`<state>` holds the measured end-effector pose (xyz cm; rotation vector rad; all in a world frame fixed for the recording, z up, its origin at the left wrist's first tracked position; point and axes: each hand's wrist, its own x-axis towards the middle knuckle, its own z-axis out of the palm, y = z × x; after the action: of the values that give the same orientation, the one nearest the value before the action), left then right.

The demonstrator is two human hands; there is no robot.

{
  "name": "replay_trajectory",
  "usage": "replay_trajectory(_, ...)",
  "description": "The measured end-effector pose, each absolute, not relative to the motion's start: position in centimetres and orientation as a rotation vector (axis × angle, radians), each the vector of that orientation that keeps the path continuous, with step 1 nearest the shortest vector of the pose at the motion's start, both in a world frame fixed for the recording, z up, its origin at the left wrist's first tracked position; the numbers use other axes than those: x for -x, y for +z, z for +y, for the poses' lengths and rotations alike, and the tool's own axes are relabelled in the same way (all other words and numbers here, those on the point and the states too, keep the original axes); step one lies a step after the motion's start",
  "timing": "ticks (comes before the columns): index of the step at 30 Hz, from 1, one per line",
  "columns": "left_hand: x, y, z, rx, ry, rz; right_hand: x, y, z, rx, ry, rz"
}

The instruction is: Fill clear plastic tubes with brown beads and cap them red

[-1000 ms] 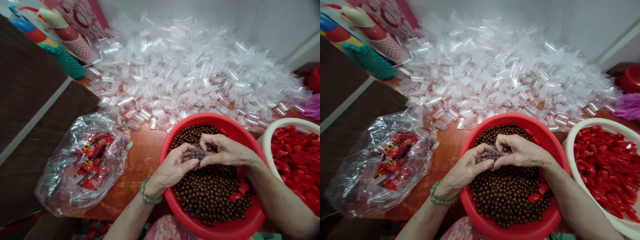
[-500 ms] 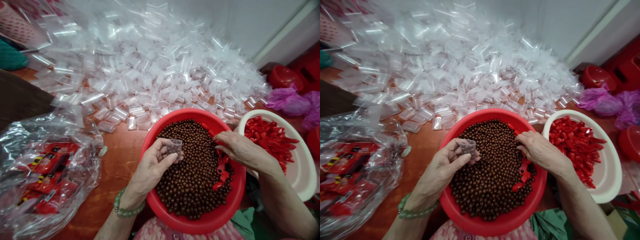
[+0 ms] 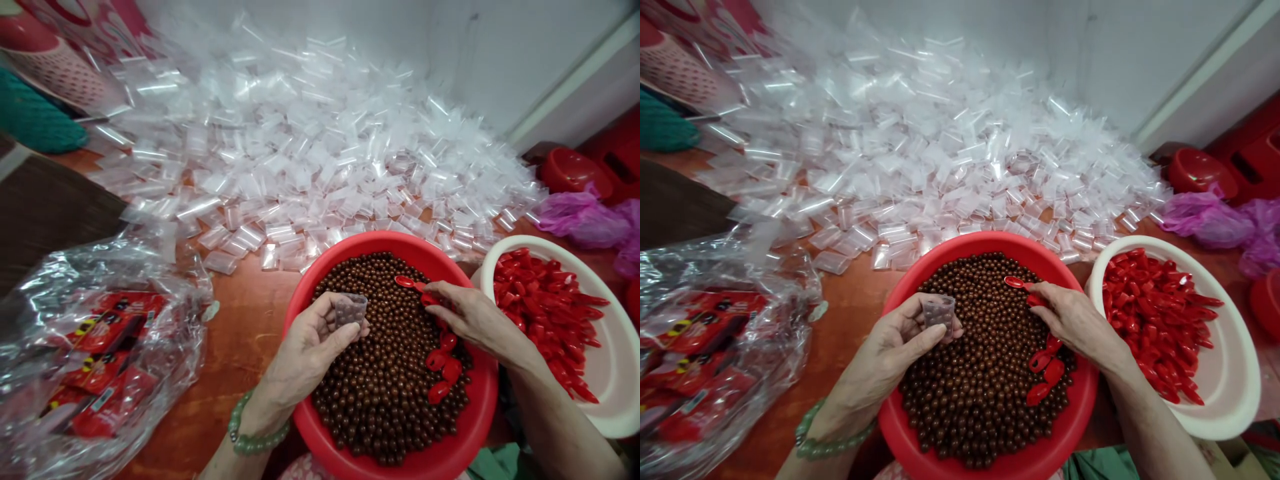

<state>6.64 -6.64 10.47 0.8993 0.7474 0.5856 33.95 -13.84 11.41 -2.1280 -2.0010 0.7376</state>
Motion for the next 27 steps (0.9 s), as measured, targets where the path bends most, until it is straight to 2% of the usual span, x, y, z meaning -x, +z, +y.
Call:
replay_trajectory(4,-6.6,10.5,-6.6,-0.901,0.561,0.741,-33.5,12.3,-13.2,1.935,1.012,-1.583)
replay_trajectory(10,-6.7,10.5,-6.8,-0.938,0.579,0.714,-32.1,11.7,-11.2,1.72,1.459,-1.244)
replay_trajectory(19,-6.8,10.0,-6.8,-0.974,0.598,0.673,-27.8,12.8,-7.9,1.351,1.691,-1.112)
replay_trajectory(23,-6.7,9.7,-6.8,-1.08,0.592,0.669,-26.1,13.2,-7.1,1.373,1.715,-1.158)
replay_trajectory(27,-6.7,9.4,-6.9,-1.162,0.583,0.709,-25.4,13.4,-7.1,1.425,1.542,-1.461)
